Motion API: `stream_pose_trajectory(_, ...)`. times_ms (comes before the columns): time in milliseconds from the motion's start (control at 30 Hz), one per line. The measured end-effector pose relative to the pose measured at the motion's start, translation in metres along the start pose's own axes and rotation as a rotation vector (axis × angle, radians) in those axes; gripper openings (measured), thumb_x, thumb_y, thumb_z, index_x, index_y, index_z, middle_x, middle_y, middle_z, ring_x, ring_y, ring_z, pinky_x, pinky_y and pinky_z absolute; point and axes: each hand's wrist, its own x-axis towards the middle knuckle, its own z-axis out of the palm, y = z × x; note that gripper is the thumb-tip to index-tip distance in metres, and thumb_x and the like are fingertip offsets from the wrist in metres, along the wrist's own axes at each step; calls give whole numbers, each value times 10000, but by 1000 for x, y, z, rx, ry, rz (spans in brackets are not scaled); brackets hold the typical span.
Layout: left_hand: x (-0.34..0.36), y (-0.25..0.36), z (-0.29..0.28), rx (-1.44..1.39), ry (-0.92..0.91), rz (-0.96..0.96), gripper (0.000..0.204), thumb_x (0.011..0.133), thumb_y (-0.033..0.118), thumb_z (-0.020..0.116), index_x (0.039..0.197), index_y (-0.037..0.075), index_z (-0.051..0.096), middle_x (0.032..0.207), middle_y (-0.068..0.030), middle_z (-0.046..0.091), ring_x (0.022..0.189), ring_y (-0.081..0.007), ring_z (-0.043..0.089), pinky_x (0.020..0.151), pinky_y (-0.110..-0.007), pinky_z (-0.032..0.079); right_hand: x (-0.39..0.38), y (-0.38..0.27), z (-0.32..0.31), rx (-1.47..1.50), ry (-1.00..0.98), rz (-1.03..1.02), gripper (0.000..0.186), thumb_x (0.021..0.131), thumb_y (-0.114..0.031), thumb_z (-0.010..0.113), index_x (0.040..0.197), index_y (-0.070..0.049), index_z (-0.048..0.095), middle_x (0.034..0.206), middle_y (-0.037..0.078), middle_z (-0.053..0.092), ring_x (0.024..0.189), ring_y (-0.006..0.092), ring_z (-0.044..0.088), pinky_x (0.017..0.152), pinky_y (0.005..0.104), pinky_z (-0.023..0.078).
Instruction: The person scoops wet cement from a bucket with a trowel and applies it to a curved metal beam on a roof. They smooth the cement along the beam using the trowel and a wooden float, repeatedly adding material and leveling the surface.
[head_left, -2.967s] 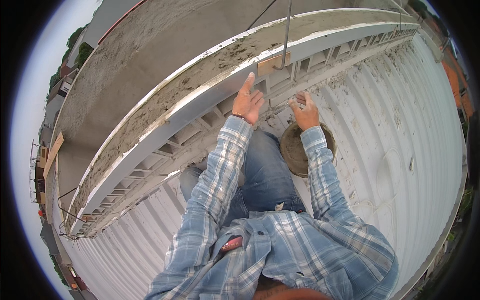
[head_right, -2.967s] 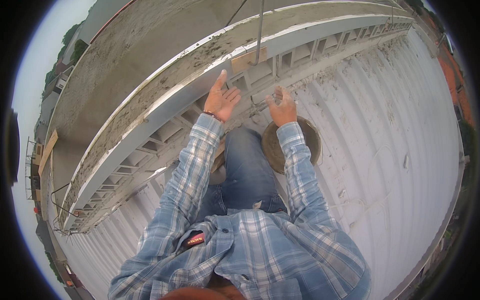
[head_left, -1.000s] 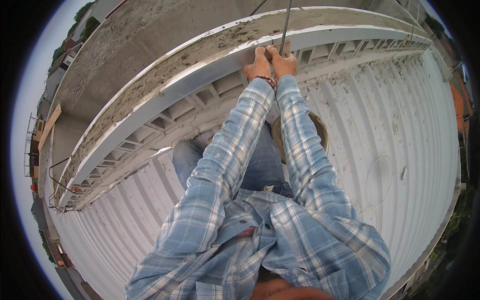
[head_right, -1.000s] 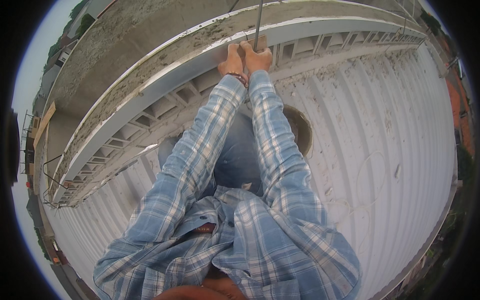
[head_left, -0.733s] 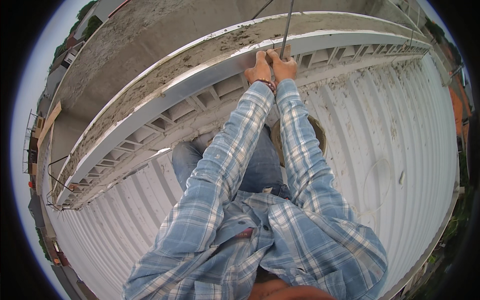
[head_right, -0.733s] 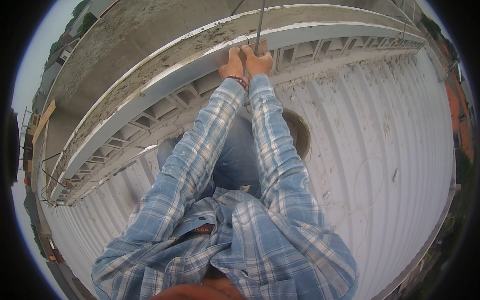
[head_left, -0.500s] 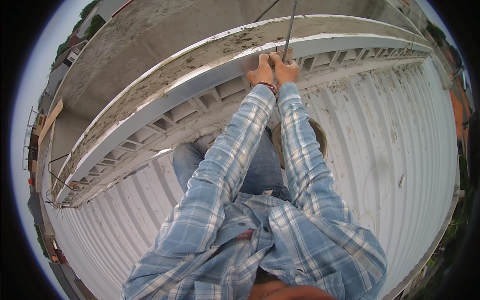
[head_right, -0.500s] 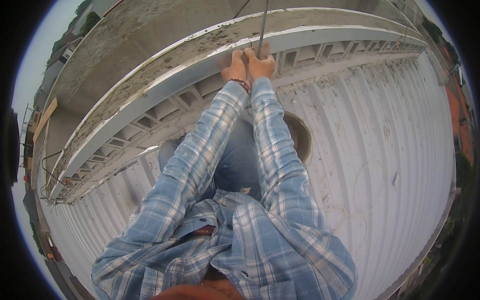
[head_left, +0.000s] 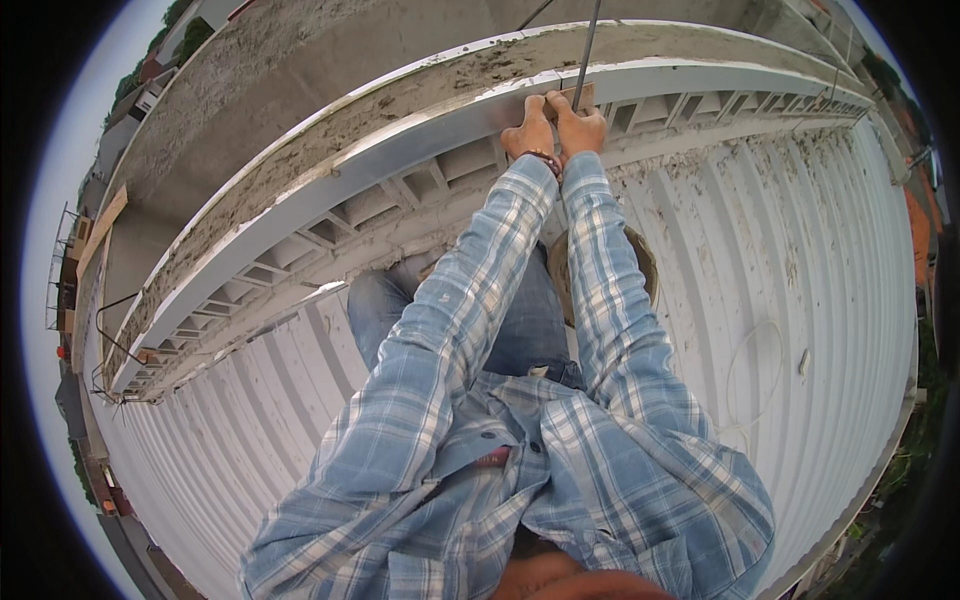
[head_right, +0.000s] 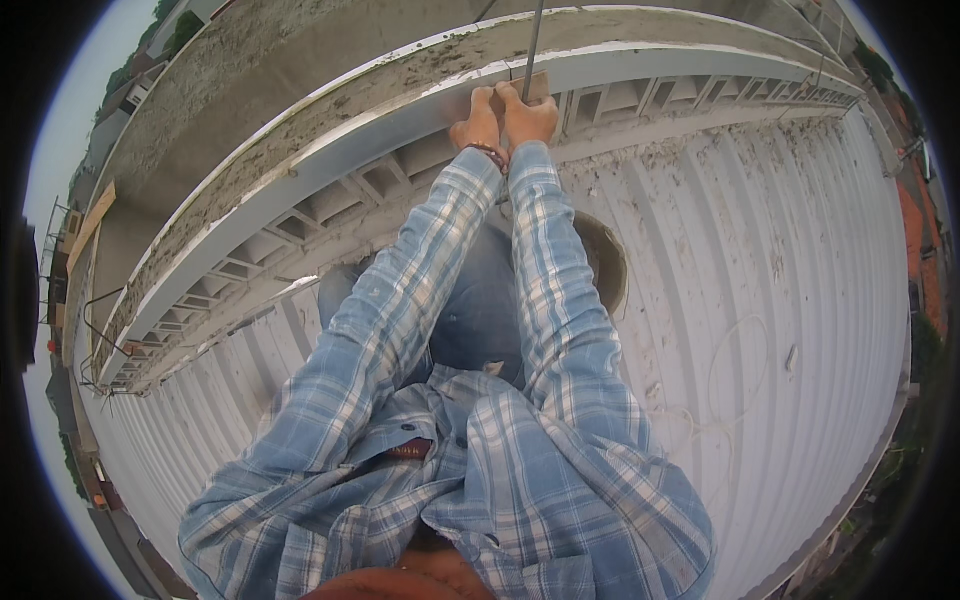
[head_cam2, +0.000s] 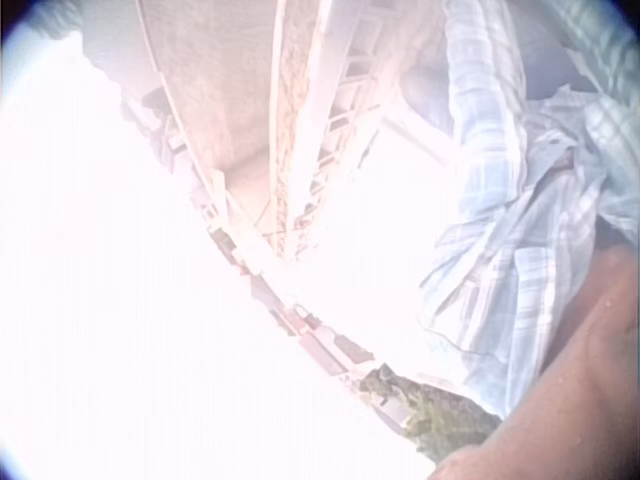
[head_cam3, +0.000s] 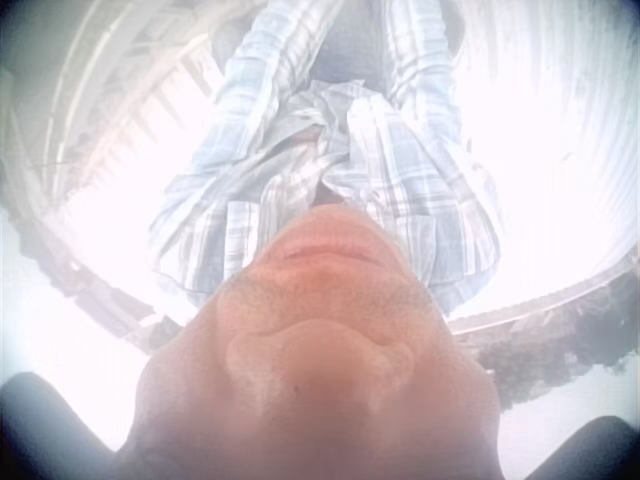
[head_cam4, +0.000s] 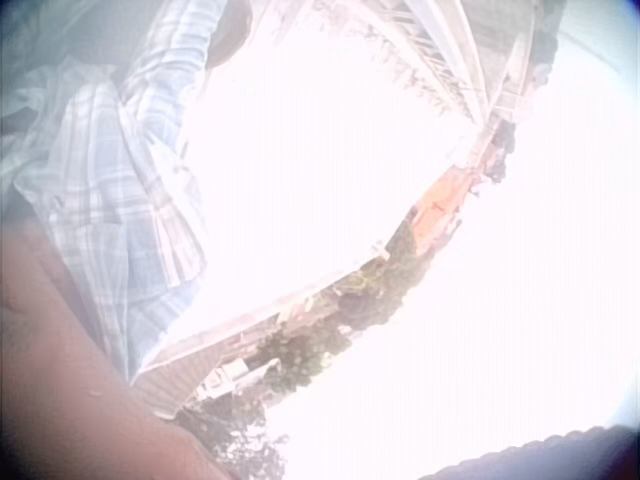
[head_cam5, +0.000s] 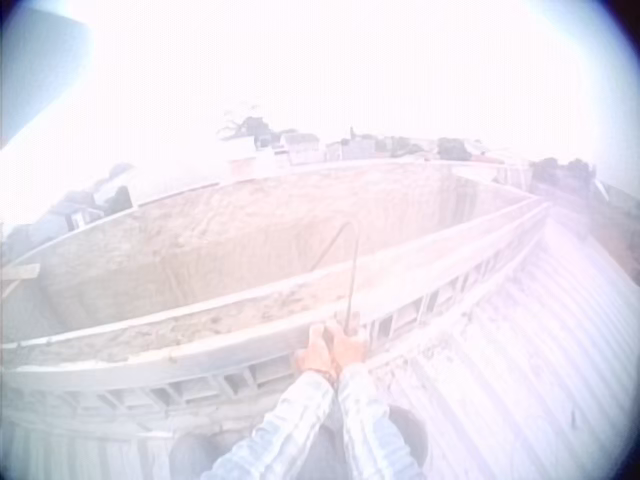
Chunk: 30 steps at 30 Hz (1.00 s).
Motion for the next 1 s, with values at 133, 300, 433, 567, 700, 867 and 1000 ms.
stream_pose_trajectory(133, -2, 3, -2, 29, 5, -11, 530, 722, 259, 726, 1045, -136, 585, 1019, -165, 640, 839, -217, 630, 723, -342, 522, -4, -4, 1, -25, 5, 11, 493, 690, -111, 804, 1059, 101, 554, 964, 161, 679, 828, 206, 673, 726, 302, 534)
stream_pose_trajectory(300, -2, 4, -1, -30, -56, -9, 552, 720, 262, 725, 1071, -136, 574, 1052, -173, 629, 859, -213, 624, 721, -347, 522, 4, 4, 1, -120, 58, -54, 472, 679, -218, 819, 972, 104, 638, 894, 152, 689, 753, 184, 659, 677, 308, 526)
stream_pose_trajectory(433, -3, 0, -1, -28, 19, -13, 627, 722, 279, 727, 1129, -146, 510, 1102, -197, 598, 910, -243, 608, 758, -368, 514, 6, 13, -3, -131, 50, -13, 486, 670, -190, 823, 1001, 95, 609, 925, 158, 684, 794, 204, 668, 709, 313, 532)
stream_pose_trajectory(567, -5, 2, -4, -31, -73, -12, 715, 718, 336, 732, 1155, -164, 467, 1128, -245, 576, 960, -279, 585, 822, -400, 486, -2, 1, -2, -104, 33, -37, 505, 669, -190, 826, 1019, 92, 597, 943, 159, 679, 813, 214, 667, 715, 317, 535)
stream_pose_trajectory(700, 11, -11, 4, 7, 27, 33, 562, 727, 257, 724, 1099, -119, 534, 1086, -187, 600, 895, -238, 626, 781, -349, 535, 13, 14, -7, -95, -13, -41, 518, 712, -238, 798, 1071, 80, 603, 980, 143, 664, 852, 221, 653, 735, 345, 538)
stream_pose_trajectory(867, 18, -9, -4, -63, -62, -41, 501, 753, 271, 704, 1051, -108, 566, 1014, -174, 618, 852, -239, 639, 808, -327, 529, 19, 9, -34, 388, -299, 254, 682, 840, -346, 673, 1268, 117, 412, 1215, 239, 530, 1139, 338, 550, 922, 479, 497)
stream_pose_trajectory(1000, 5, -3, 3, -67, -36, -29, 483, 756, 273, 699, 1034, -100, 568, 1010, -163, 606, 862, -230, 628, 799, -315, 533, 34, 2, -51, 511, -349, 394, 760, 873, -441, 627, 1306, 115, 343, 1270, 281, 472, 1237, 364, 474, 986, 504, 450)
